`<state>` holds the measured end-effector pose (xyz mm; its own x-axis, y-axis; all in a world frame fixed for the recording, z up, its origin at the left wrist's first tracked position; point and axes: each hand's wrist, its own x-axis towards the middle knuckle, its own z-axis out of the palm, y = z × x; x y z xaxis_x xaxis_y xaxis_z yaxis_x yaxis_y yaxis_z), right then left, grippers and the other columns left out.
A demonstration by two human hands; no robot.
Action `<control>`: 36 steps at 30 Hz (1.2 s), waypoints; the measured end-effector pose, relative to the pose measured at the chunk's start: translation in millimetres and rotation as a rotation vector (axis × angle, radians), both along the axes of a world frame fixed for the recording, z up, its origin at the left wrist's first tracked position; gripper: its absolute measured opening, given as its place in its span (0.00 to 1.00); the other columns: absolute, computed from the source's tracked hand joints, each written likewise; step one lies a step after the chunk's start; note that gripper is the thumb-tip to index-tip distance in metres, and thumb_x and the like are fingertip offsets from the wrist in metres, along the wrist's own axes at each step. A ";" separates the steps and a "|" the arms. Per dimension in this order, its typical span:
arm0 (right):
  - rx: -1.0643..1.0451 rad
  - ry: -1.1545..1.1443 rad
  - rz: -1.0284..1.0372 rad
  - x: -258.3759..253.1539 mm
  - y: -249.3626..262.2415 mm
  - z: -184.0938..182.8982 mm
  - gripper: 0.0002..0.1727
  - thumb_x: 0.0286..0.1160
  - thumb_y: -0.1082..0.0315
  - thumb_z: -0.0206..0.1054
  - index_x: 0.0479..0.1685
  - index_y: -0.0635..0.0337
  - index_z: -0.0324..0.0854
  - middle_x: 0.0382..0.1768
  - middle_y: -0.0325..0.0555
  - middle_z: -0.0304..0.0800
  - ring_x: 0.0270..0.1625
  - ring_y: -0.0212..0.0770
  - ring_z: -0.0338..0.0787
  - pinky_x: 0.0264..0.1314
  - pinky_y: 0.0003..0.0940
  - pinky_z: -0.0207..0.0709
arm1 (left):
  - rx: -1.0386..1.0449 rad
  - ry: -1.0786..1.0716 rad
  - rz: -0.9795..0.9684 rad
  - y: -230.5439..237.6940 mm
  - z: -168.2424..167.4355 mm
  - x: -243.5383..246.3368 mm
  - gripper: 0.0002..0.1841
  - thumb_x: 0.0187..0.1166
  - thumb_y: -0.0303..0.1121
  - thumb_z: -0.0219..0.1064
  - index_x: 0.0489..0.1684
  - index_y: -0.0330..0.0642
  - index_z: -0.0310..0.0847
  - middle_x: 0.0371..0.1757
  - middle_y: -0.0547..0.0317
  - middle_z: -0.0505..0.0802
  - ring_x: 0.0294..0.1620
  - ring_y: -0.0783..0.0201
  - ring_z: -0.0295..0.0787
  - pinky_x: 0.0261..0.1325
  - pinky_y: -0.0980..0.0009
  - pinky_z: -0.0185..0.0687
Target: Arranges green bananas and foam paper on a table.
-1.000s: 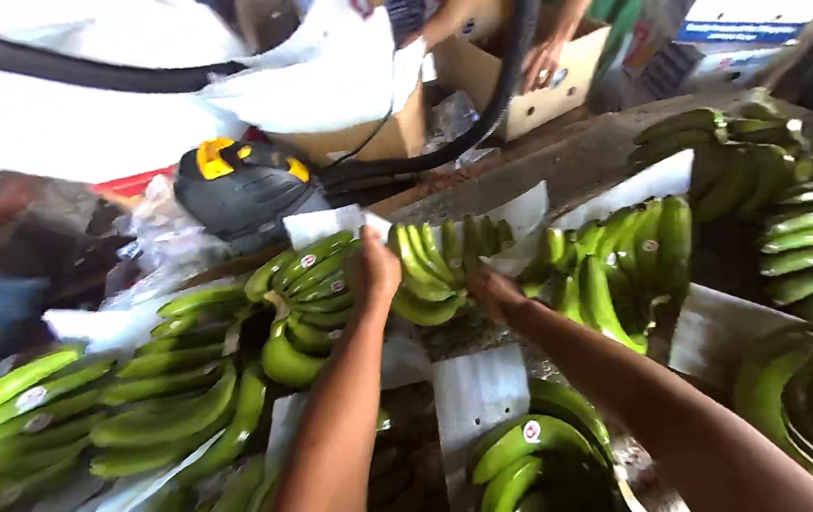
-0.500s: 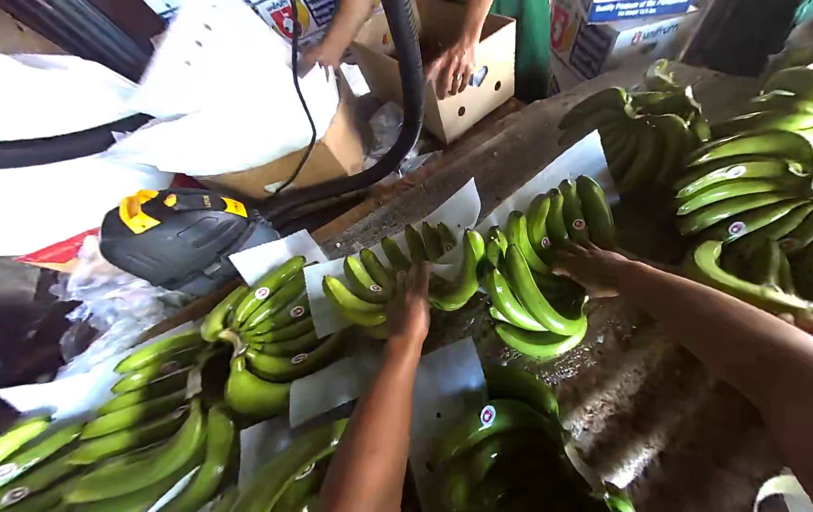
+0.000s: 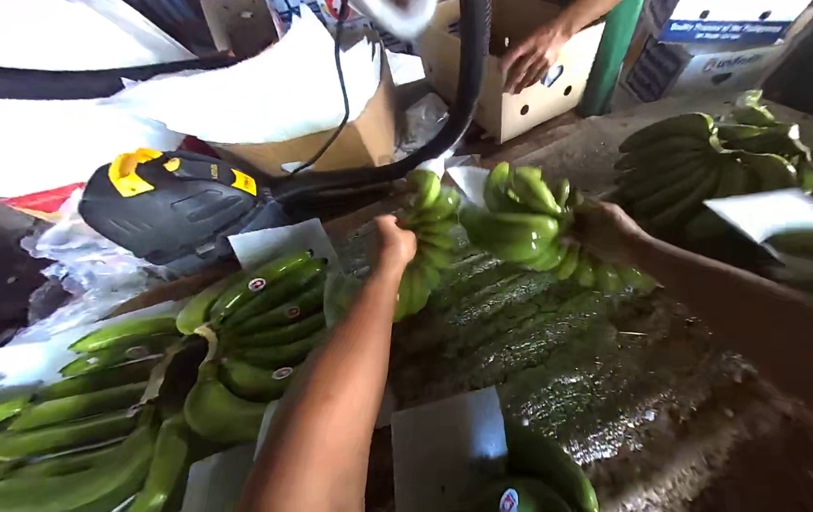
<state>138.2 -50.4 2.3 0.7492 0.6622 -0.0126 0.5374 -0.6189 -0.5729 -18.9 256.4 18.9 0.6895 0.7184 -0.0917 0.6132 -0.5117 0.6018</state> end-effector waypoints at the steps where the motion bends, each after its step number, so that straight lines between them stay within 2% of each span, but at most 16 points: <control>1: 0.028 -0.004 -0.043 7.0 18.5 1.6 0.18 0.71 0.60 0.79 0.48 0.66 0.87 0.44 0.63 0.91 0.50 0.63 0.91 0.57 0.70 0.80 | -0.037 -0.037 0.062 -0.6 4.4 8.2 0.20 0.74 0.25 0.71 0.62 0.25 0.80 0.62 0.27 0.87 0.66 0.32 0.83 0.68 0.33 0.75; 3: 0.000 0.044 -0.120 15.4 62.0 10.7 0.20 0.73 0.56 0.78 0.50 0.67 0.87 0.46 0.65 0.91 0.53 0.66 0.90 0.58 0.72 0.77 | -0.093 -0.084 0.226 -10.5 21.9 21.8 0.22 0.76 0.26 0.68 0.69 0.27 0.77 0.67 0.30 0.85 0.70 0.37 0.82 0.70 0.38 0.75; 6: 0.014 0.107 -0.212 21.3 122.9 18.3 0.19 0.79 0.58 0.72 0.56 0.65 0.87 0.56 0.66 0.90 0.63 0.66 0.88 0.66 0.70 0.75 | -0.147 -0.149 0.365 -20.4 28.8 44.1 0.22 0.77 0.29 0.67 0.69 0.31 0.78 0.67 0.35 0.86 0.69 0.42 0.83 0.68 0.43 0.78; 11: 0.257 0.103 -0.135 -4.5 154.6 52.0 0.34 0.80 0.66 0.68 0.86 0.66 0.65 0.80 0.70 0.72 0.82 0.65 0.73 0.82 0.61 0.68 | -0.068 0.035 -0.076 -27.7 64.1 17.8 0.29 0.84 0.28 0.61 0.85 0.30 0.61 0.79 0.29 0.76 0.81 0.38 0.73 0.80 0.42 0.68; 13: 0.418 0.094 -0.119 -38.0 136.3 75.7 0.33 0.79 0.68 0.68 0.85 0.64 0.67 0.84 0.66 0.68 0.87 0.59 0.68 0.86 0.52 0.65 | -0.063 -0.133 -0.175 -39.8 87.9 -16.6 0.33 0.82 0.29 0.65 0.88 0.32 0.60 0.84 0.36 0.72 0.86 0.46 0.67 0.87 0.51 0.62; 15: 0.652 0.168 -0.155 -88.1 102.8 88.0 0.25 0.80 0.68 0.67 0.77 0.62 0.77 0.81 0.59 0.72 0.83 0.49 0.74 0.82 0.42 0.71 | 0.021 -0.242 -0.333 -65.5 104.4 -63.5 0.24 0.80 0.29 0.69 0.75 0.31 0.78 0.79 0.38 0.79 0.83 0.49 0.71 0.85 0.53 0.65; 17: 0.828 0.233 -0.209 -147.9 62.4 78.8 0.18 0.81 0.70 0.65 0.67 0.64 0.82 0.72 0.55 0.80 0.70 0.41 0.84 0.70 0.35 0.81 | 0.160 -0.200 -0.511 -108.0 105.7 -121.4 0.13 0.76 0.30 0.72 0.56 0.35 0.90 0.62 0.41 0.88 0.68 0.49 0.84 0.71 0.50 0.79; 19: 0.807 0.242 -0.243 -206.2 21.2 56.0 0.16 0.81 0.73 0.63 0.65 0.68 0.82 0.68 0.57 0.83 0.64 0.40 0.88 0.66 0.35 0.84 | 0.204 0.022 -0.652 -160.7 94.0 -173.2 0.07 0.72 0.30 0.73 0.39 0.36 0.91 0.45 0.43 0.90 0.50 0.45 0.89 0.53 0.44 0.85; 22: 0.521 0.235 -0.227 -267.5 -34.3 20.1 0.15 0.82 0.71 0.65 0.62 0.67 0.84 0.66 0.58 0.85 0.65 0.46 0.89 0.67 0.42 0.85 | 0.063 0.485 -0.958 -235.1 64.4 -211.7 0.15 0.80 0.35 0.69 0.55 0.33 0.87 0.61 0.35 0.89 0.66 0.37 0.86 0.64 0.39 0.80; 24: 0.370 0.243 -0.254 -295.2 -65.1 1.9 0.15 0.81 0.67 0.67 0.59 0.65 0.88 0.65 0.59 0.87 0.66 0.50 0.89 0.69 0.45 0.84 | 0.069 0.397 -1.236 -262.7 17.8 -228.2 0.24 0.73 0.34 0.77 0.69 0.41 0.85 0.76 0.39 0.83 0.80 0.37 0.74 0.81 0.40 0.65; 25: 0.287 0.286 -0.275 -306.4 -80.0 -1.2 0.17 0.81 0.66 0.67 0.62 0.66 0.87 0.65 0.61 0.87 0.66 0.53 0.89 0.70 0.47 0.83 | 0.068 0.379 -1.367 -272.2 1.8 -229.6 0.27 0.69 0.31 0.79 0.72 0.43 0.84 0.79 0.42 0.81 0.84 0.38 0.68 0.87 0.40 0.56; 26: 0.208 0.364 -0.296 -316.4 -93.8 -0.7 0.20 0.82 0.64 0.66 0.66 0.67 0.84 0.66 0.63 0.86 0.66 0.55 0.88 0.71 0.50 0.80 | 0.070 0.351 -1.452 -280.1 -7.3 -230.4 0.26 0.68 0.28 0.78 0.70 0.44 0.85 0.77 0.44 0.83 0.83 0.40 0.70 0.88 0.43 0.56; 28: 0.105 0.488 -0.306 -333.6 -116.4 2.3 0.23 0.83 0.63 0.65 0.73 0.66 0.80 0.66 0.65 0.85 0.64 0.58 0.88 0.71 0.54 0.80 | 0.015 0.276 -1.506 -287.0 -18.2 -230.8 0.16 0.75 0.21 0.68 0.61 0.36 0.87 0.71 0.43 0.87 0.79 0.44 0.77 0.85 0.49 0.64; 30: 0.117 0.458 -0.269 -349.8 -133.4 5.5 0.22 0.82 0.64 0.66 0.70 0.66 0.82 0.66 0.63 0.86 0.65 0.56 0.88 0.71 0.52 0.81 | -0.072 0.175 -1.523 -278.3 -26.4 -230.4 0.13 0.80 0.24 0.64 0.58 0.31 0.87 0.65 0.39 0.90 0.75 0.42 0.81 0.82 0.49 0.69; 33: 0.256 0.252 -0.254 -360.7 -150.5 13.6 0.18 0.78 0.68 0.68 0.64 0.64 0.87 0.68 0.60 0.86 0.68 0.53 0.88 0.70 0.48 0.83 | 0.027 0.039 -1.599 -246.0 -23.0 -233.9 0.10 0.70 0.17 0.71 0.46 0.33 0.92 0.57 0.41 0.93 0.70 0.41 0.84 0.88 0.47 0.60; 36: 0.456 0.098 -0.301 -363.2 -151.7 16.5 0.14 0.76 0.72 0.67 0.58 0.64 0.89 0.66 0.60 0.87 0.63 0.47 0.91 0.61 0.38 0.89 | 0.218 -0.235 -1.446 -190.4 -21.9 -248.2 0.09 0.69 0.17 0.72 0.42 0.38 0.90 0.44 0.47 0.95 0.57 0.46 0.92 0.84 0.42 0.64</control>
